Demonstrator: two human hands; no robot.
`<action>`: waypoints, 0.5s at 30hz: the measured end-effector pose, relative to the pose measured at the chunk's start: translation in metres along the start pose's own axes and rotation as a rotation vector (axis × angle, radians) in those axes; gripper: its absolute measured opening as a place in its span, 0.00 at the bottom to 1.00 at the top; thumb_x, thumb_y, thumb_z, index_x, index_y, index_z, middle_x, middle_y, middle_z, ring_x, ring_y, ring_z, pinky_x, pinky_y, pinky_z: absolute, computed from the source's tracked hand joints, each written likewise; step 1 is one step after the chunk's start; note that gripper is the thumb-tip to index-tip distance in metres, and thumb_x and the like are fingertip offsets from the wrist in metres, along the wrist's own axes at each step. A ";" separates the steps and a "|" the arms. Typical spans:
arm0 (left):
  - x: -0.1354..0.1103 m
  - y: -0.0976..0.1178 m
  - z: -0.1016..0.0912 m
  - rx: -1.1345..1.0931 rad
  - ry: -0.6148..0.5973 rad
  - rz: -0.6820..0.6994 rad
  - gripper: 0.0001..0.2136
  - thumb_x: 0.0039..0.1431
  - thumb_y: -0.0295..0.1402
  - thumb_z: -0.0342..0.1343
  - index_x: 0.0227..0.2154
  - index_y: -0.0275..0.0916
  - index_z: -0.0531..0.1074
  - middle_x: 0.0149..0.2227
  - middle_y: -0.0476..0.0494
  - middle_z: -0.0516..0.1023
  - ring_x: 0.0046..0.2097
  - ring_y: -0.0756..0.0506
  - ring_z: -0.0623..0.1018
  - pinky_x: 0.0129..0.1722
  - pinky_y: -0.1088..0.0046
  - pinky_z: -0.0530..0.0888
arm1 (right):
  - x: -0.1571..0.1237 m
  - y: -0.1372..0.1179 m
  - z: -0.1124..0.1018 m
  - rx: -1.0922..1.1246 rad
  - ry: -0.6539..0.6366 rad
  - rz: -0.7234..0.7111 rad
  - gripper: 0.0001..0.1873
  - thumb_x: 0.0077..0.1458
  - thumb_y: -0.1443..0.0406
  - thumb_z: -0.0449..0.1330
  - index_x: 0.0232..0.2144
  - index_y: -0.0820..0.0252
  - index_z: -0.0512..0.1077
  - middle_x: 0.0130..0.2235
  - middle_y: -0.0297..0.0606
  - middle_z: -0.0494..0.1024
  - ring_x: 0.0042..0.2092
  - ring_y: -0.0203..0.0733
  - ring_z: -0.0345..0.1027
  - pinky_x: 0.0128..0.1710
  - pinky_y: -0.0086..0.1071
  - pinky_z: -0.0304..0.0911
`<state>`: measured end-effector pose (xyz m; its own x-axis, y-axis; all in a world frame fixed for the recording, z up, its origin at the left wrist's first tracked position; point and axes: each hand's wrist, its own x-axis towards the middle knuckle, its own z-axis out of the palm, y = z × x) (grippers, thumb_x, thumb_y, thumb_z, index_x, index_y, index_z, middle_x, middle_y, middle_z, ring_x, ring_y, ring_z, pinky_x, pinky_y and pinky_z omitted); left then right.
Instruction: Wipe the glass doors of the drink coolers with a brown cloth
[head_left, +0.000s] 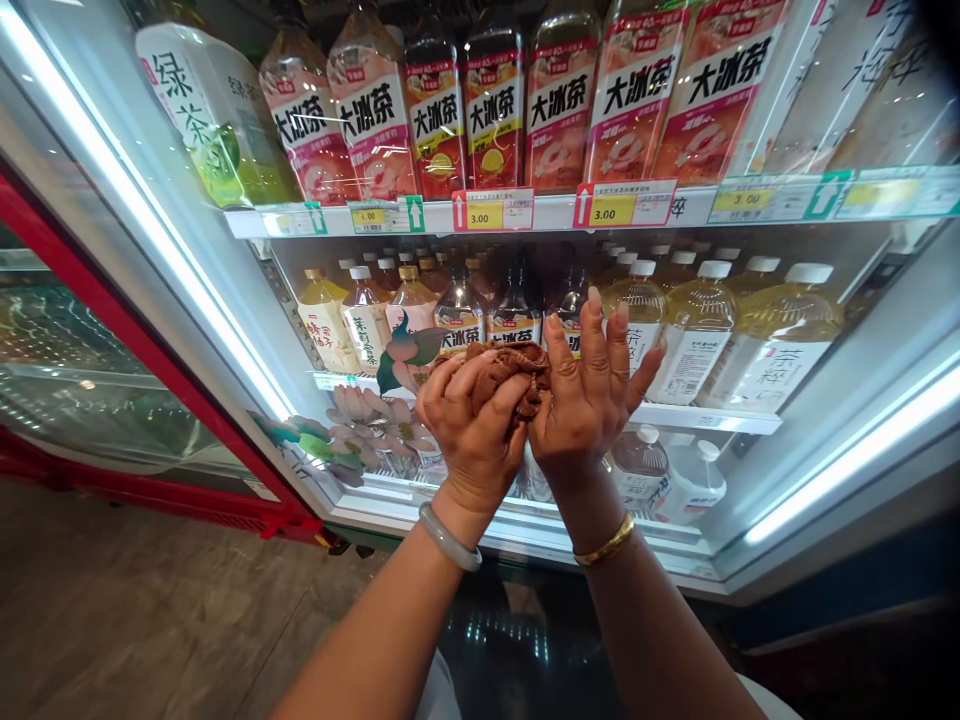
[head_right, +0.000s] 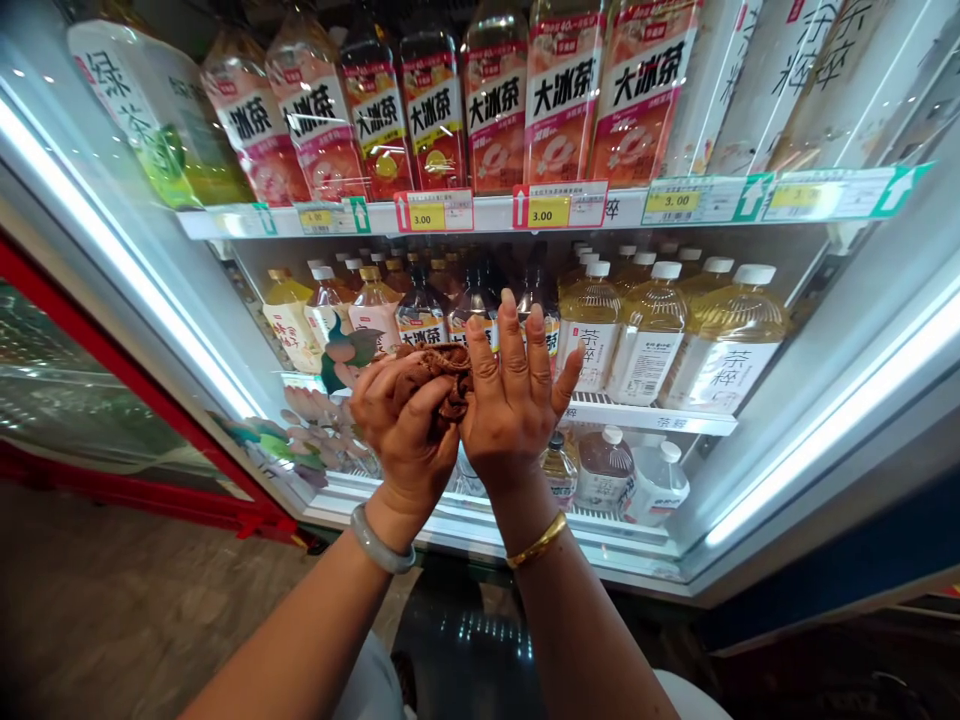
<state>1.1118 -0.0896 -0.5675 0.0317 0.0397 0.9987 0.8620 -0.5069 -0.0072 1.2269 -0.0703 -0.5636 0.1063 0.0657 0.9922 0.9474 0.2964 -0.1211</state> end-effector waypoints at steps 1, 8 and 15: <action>0.000 0.000 -0.001 -0.001 -0.008 0.011 0.11 0.60 0.33 0.63 0.46 0.48 0.77 0.55 0.40 0.74 0.61 0.37 0.70 0.63 0.50 0.67 | 0.000 0.000 0.000 0.005 0.005 0.000 0.26 0.69 0.64 0.45 0.67 0.47 0.63 0.70 0.36 0.65 0.75 0.43 0.48 0.75 0.56 0.40; 0.021 -0.026 -0.008 0.088 0.106 -0.130 0.14 0.59 0.32 0.63 0.48 0.46 0.76 0.55 0.41 0.75 0.60 0.39 0.73 0.63 0.54 0.66 | 0.001 -0.001 -0.002 -0.019 -0.027 0.008 0.26 0.69 0.60 0.49 0.67 0.46 0.62 0.70 0.36 0.66 0.75 0.46 0.49 0.75 0.57 0.40; -0.002 0.000 -0.001 0.002 -0.020 -0.041 0.13 0.60 0.32 0.62 0.48 0.47 0.77 0.55 0.39 0.74 0.60 0.36 0.71 0.64 0.51 0.64 | -0.001 -0.001 0.000 -0.017 -0.024 0.022 0.26 0.70 0.62 0.47 0.67 0.45 0.62 0.70 0.35 0.64 0.74 0.45 0.51 0.74 0.56 0.43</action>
<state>1.1111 -0.0909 -0.5693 0.0059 0.0775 0.9970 0.8639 -0.5025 0.0340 1.2263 -0.0708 -0.5641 0.1199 0.0946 0.9883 0.9499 0.2786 -0.1419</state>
